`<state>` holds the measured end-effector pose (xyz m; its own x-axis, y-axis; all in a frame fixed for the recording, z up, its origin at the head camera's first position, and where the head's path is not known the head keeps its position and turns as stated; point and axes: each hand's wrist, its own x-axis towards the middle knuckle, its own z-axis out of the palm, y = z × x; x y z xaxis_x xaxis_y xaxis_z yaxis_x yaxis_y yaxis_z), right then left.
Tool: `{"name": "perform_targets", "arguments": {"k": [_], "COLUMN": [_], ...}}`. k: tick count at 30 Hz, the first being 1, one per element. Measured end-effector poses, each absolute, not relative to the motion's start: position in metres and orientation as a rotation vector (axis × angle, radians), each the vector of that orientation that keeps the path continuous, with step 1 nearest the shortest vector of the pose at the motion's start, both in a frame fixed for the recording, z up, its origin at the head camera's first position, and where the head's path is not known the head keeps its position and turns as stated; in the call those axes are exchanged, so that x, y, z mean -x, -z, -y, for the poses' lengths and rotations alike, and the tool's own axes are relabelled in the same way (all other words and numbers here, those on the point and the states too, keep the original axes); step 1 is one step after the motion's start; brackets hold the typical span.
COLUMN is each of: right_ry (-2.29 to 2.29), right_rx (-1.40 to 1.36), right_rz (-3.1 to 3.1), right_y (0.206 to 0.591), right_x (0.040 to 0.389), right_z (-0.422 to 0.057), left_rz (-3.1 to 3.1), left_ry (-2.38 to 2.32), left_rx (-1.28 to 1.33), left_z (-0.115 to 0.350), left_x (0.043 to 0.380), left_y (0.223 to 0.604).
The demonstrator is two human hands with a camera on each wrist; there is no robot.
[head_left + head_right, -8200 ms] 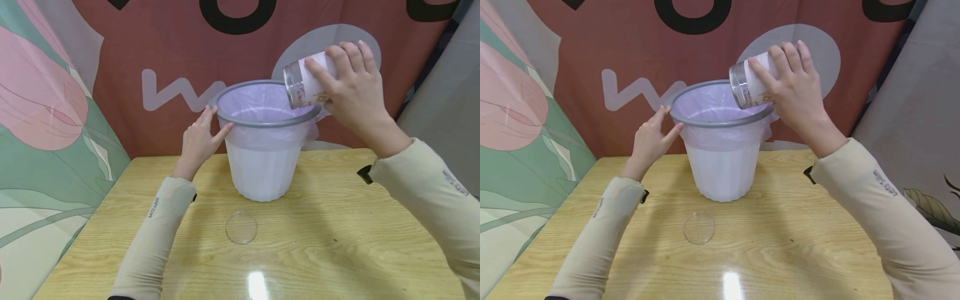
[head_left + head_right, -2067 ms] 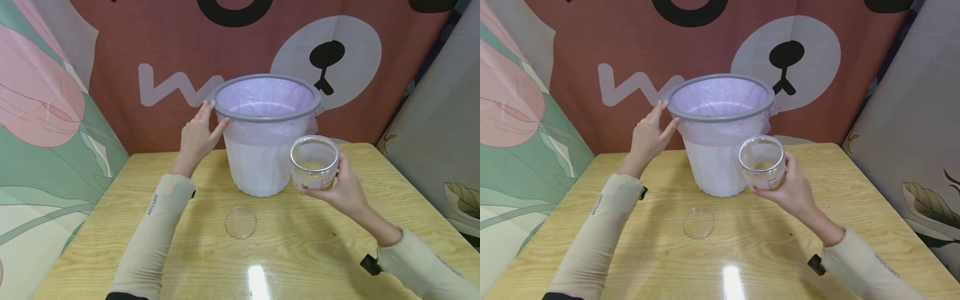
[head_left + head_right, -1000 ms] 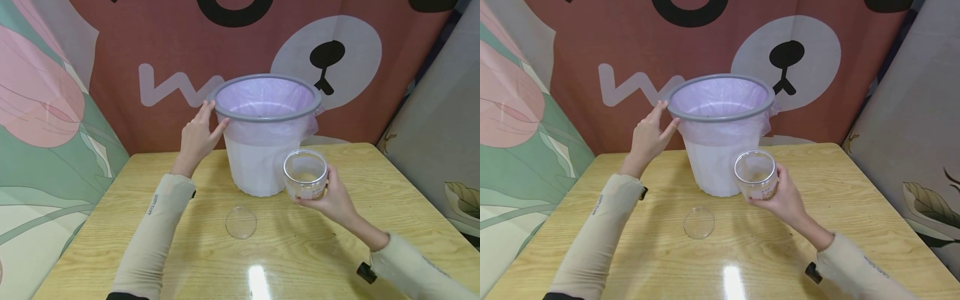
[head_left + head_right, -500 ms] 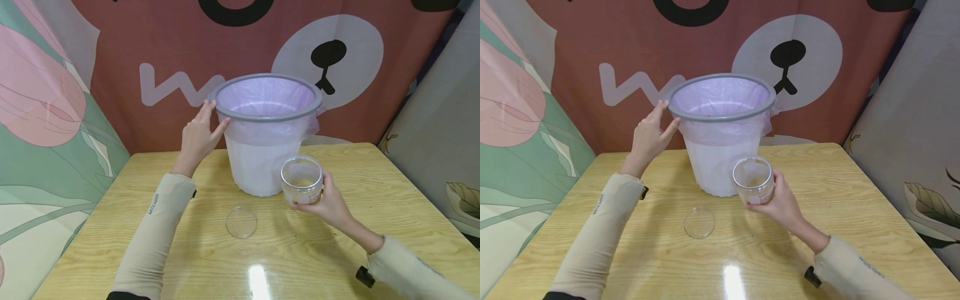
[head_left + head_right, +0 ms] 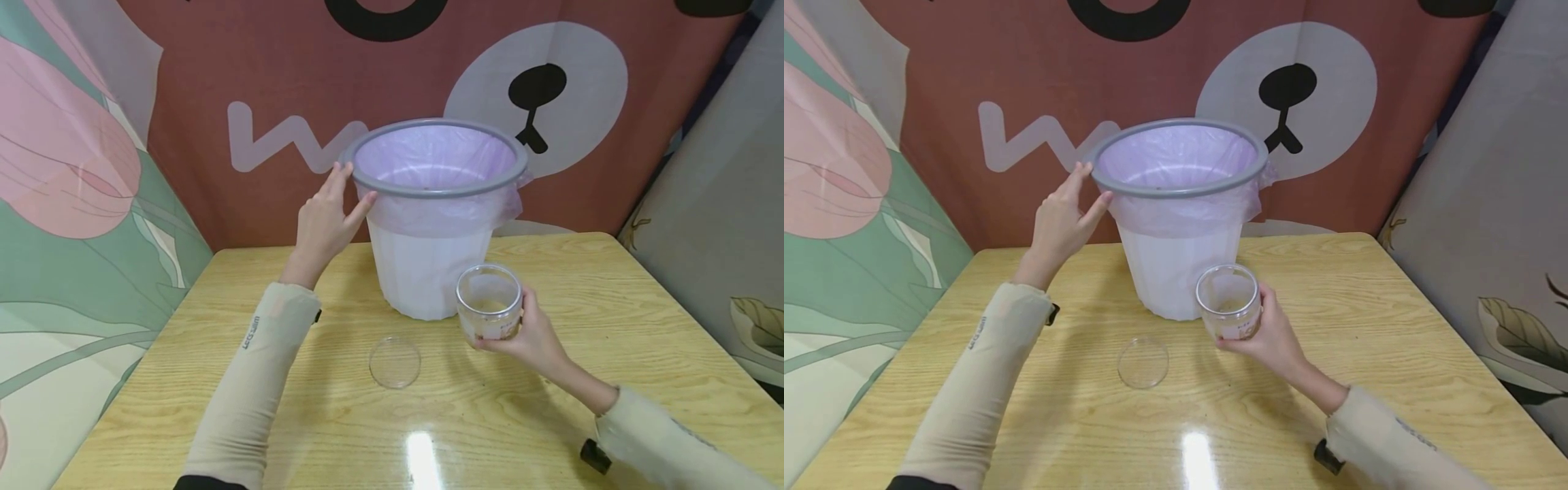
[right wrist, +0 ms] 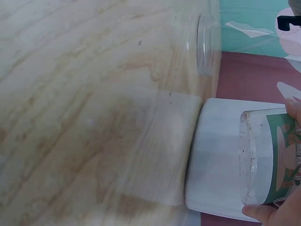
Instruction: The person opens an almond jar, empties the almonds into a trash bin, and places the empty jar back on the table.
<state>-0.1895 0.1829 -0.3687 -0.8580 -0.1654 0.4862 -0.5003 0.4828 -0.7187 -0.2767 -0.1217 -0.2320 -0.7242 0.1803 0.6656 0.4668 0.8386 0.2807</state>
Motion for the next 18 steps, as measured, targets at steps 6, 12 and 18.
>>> {"name": "perform_targets", "arguments": {"k": [6,12,18], "right_ry": [-1.385,-1.404,-1.476], "right_rx": [-0.582,-0.574,-0.552], "right_rz": [2.373,2.403,2.406], "right_y": [0.358,0.371,0.391], "right_x": [0.178,0.183,0.189], "right_z": [-0.173,-0.176,-0.179], "left_rz": [2.367,2.374,2.387], "left_ry": [0.583,0.582,0.571], "left_rx": [0.477,0.477,0.467], "left_z": [0.122,0.122,0.122], "left_x": [0.277,0.277,0.277], "left_y": [0.233,0.232,0.232]}}
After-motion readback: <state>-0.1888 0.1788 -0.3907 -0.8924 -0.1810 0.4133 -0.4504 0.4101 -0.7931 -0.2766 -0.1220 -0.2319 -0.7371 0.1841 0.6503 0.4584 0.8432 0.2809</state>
